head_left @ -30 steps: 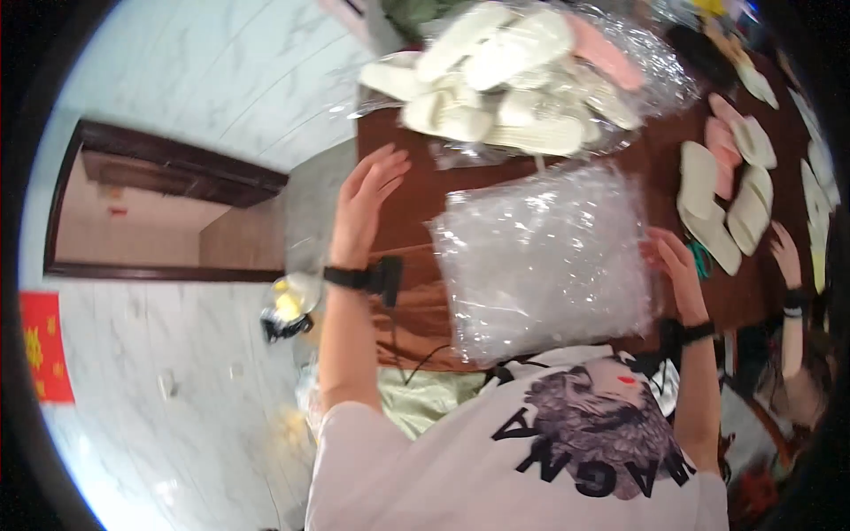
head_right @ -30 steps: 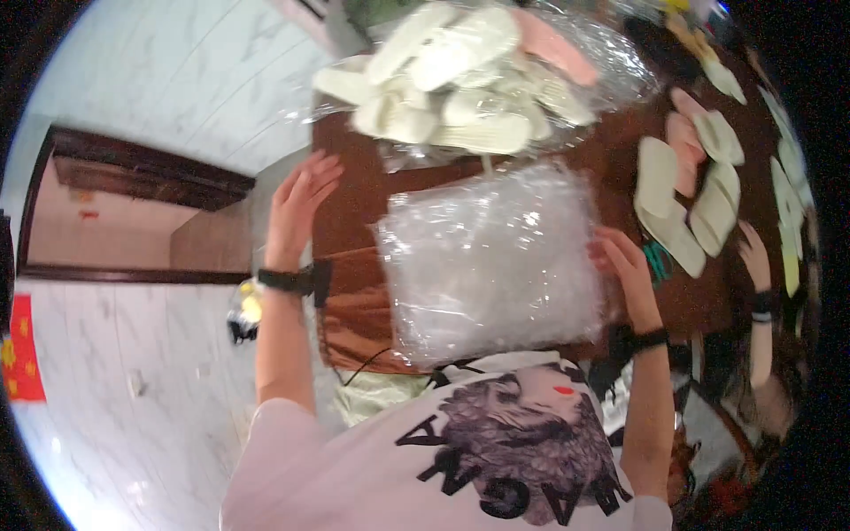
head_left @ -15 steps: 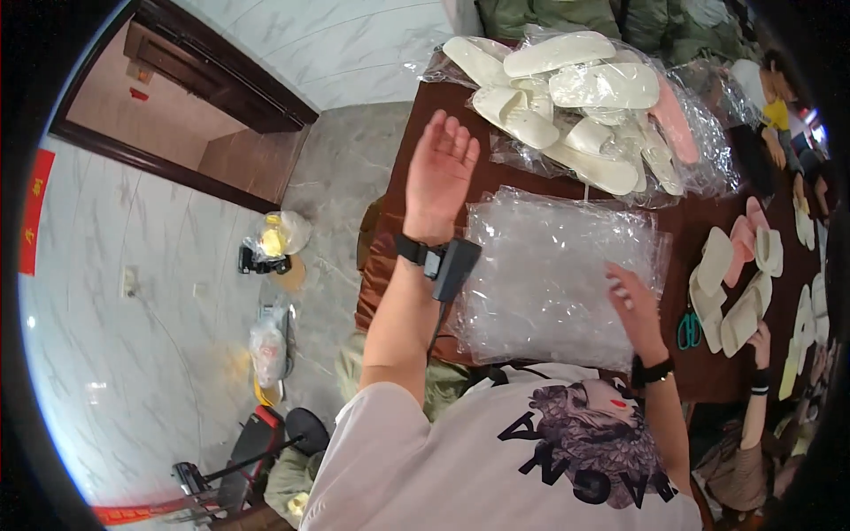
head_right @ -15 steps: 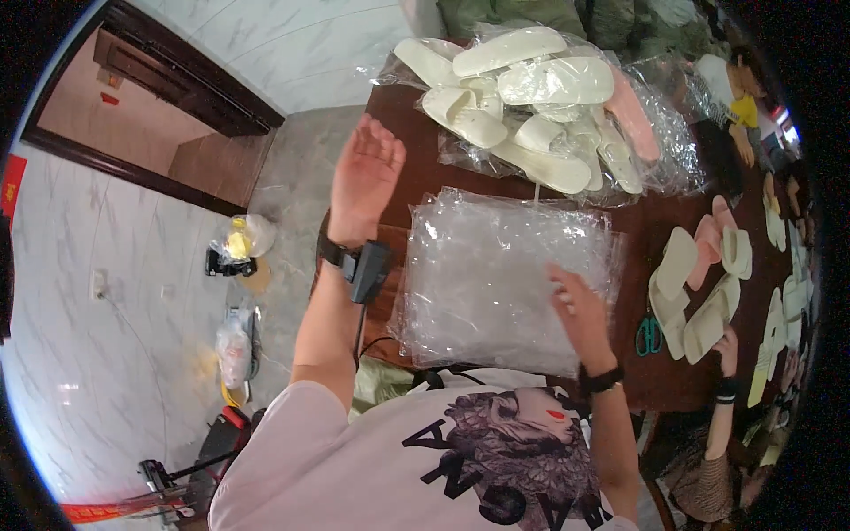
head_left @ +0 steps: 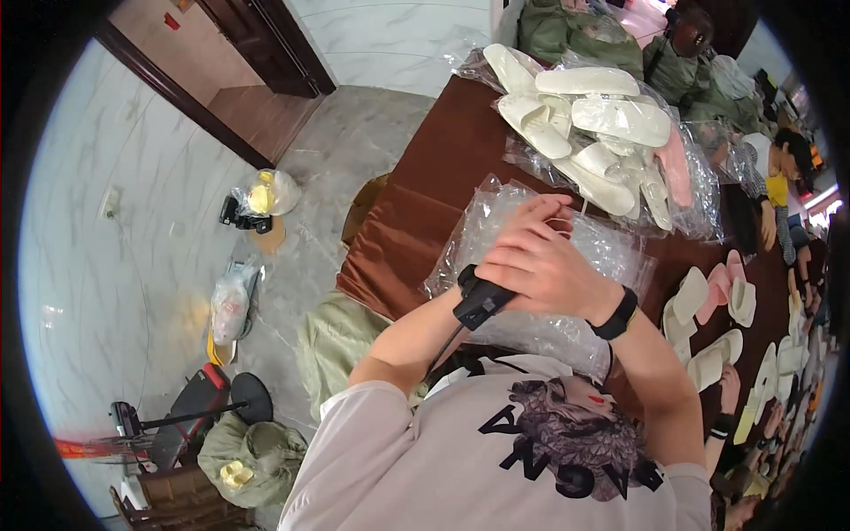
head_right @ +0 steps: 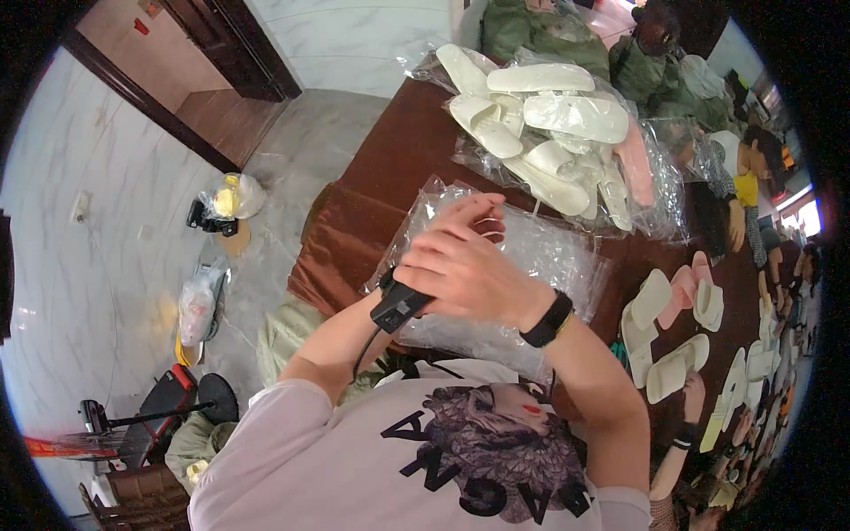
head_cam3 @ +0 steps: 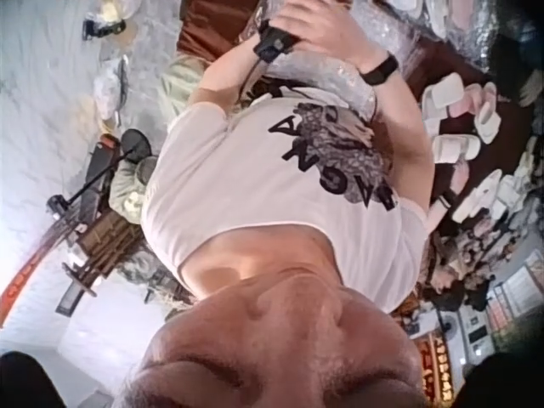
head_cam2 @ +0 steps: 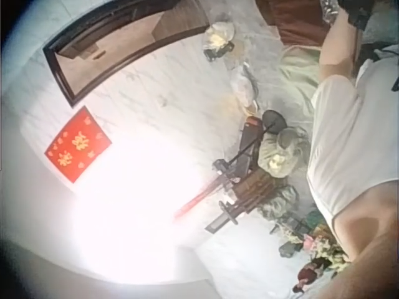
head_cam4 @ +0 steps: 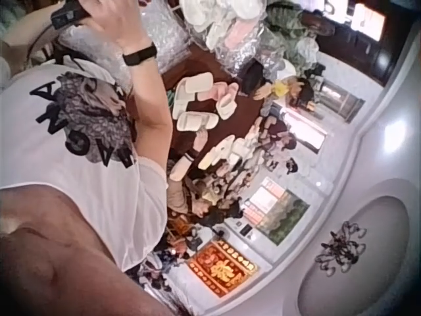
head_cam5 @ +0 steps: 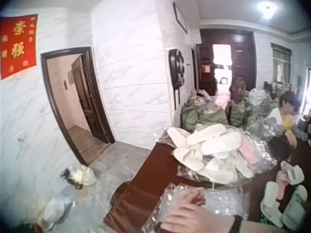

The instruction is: The recorder trims plastic bags and packages white footwear components.

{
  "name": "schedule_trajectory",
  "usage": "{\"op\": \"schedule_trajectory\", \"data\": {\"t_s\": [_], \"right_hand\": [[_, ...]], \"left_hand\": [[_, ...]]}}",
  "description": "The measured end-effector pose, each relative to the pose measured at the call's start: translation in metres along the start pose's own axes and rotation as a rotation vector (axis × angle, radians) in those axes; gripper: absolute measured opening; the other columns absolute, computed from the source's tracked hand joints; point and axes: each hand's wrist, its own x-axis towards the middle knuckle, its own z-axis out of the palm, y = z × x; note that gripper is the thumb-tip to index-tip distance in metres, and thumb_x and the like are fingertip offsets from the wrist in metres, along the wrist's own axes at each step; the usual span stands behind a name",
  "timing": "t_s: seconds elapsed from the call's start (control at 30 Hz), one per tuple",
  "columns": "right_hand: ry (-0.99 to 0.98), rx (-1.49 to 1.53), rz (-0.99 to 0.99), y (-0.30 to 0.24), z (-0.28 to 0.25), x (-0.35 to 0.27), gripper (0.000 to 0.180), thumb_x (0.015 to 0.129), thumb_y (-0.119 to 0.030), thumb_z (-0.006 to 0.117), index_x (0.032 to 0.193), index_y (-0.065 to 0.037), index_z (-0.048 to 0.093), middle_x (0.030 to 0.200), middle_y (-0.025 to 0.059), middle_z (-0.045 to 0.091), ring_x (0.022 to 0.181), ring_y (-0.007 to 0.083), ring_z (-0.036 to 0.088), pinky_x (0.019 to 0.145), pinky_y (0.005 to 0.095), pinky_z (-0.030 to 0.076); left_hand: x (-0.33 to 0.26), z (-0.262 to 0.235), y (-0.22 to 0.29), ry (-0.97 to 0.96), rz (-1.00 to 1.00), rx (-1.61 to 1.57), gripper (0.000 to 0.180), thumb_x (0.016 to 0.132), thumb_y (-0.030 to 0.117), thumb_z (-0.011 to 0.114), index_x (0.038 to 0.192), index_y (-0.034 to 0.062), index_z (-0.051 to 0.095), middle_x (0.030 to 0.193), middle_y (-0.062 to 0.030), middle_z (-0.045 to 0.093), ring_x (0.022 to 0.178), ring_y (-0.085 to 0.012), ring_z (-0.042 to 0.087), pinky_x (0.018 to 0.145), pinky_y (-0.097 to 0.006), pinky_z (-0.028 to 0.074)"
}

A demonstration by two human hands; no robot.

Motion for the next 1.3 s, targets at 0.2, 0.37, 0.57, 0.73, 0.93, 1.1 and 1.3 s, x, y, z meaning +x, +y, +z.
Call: {"op": "schedule_trajectory", "data": {"t_s": [0.2,0.37,0.57,0.73,0.93,1.1,1.3], "right_hand": [[-0.040,0.207,-0.043,0.012,-0.016,0.042,0.034,0.076,-0.037,0.070,0.094,-0.008,0.067,0.095,0.0041,0.064,0.105,0.0251,0.054,0.089,0.0392,0.042],[-0.198,0.139,0.008,0.019,-0.006,0.068,0.029,0.082,-0.036,0.062,0.077,-0.009,0.070,0.081,0.0079,0.065,0.097,0.0263,0.057,0.079,0.0403,0.046],[-0.335,0.677,-0.047,0.015,-0.009,0.068,0.034,0.079,-0.016,0.066,0.113,-0.012,0.069,0.100,0.0057,0.067,0.103,0.0225,0.056,0.093,0.0357,0.043],[-0.425,0.727,-0.148,-0.009,0.021,0.081,0.036,0.077,-0.018,0.073,0.113,-0.012,0.070,0.109,0.0052,0.064,0.110,0.0250,0.050,0.097,0.0360,0.040],[-0.562,0.725,-0.155,-0.018,0.071,0.105,0.039,0.077,-0.038,0.071,0.100,-0.006,0.072,0.090,0.0069,0.067,0.095,0.0239,0.055,0.083,0.0338,0.045],[-0.704,0.837,-0.059,-0.025,0.100,0.110,0.042,0.078,-0.040,0.072,0.103,-0.005,0.072,0.090,0.0092,0.067,0.092,0.0236,0.057,0.081,0.0330,0.046],[-0.838,0.867,-0.017,-0.027,0.133,0.110,0.043,0.078,-0.040,0.072,0.104,-0.006,0.071,0.093,0.0103,0.065,0.094,0.0248,0.058,0.083,0.0336,0.045]], "left_hand": [[0.000,-0.009,-0.012,-0.258,0.091,-0.508,0.042,0.101,0.023,0.047,0.137,0.0007,0.043,0.112,-0.0061,0.058,0.103,-0.0163,0.057,0.096,-0.031,0.046],[-0.017,-0.006,-0.004,-0.226,0.278,-0.387,0.042,0.101,0.020,0.047,0.137,0.0003,0.042,0.111,-0.0064,0.058,0.102,-0.0162,0.057,0.097,-0.031,0.046],[-0.048,-0.022,0.011,0.007,0.480,-0.347,0.032,0.100,0.017,0.047,0.129,0.0032,0.047,0.103,-0.0057,0.056,0.095,-0.0162,0.054,0.088,-0.031,0.047],[-0.058,-0.062,-0.001,-0.299,0.267,-0.876,0.021,0.101,0.020,0.045,0.112,0.0079,0.058,0.093,-0.0009,0.057,0.085,-0.0137,0.053,0.076,-0.026,0.046],[-0.099,-0.082,-0.016,-0.152,0.424,-0.766,0.021,0.101,0.020,0.046,0.114,0.0076,0.057,0.094,-0.0011,0.057,0.085,-0.0139,0.053,0.077,-0.026,0.046],[-0.137,-0.095,-0.034,0.022,0.534,-0.655,0.022,0.101,0.020,0.047,0.115,0.0073,0.057,0.094,-0.0012,0.056,0.086,-0.0141,0.053,0.078,-0.026,0.046],[-0.168,-0.110,-0.053,0.217,0.604,-0.522,0.023,0.101,0.021,0.047,0.117,0.0069,0.056,0.094,-0.0013,0.056,0.086,-0.0143,0.053,0.078,-0.026,0.046]]}}
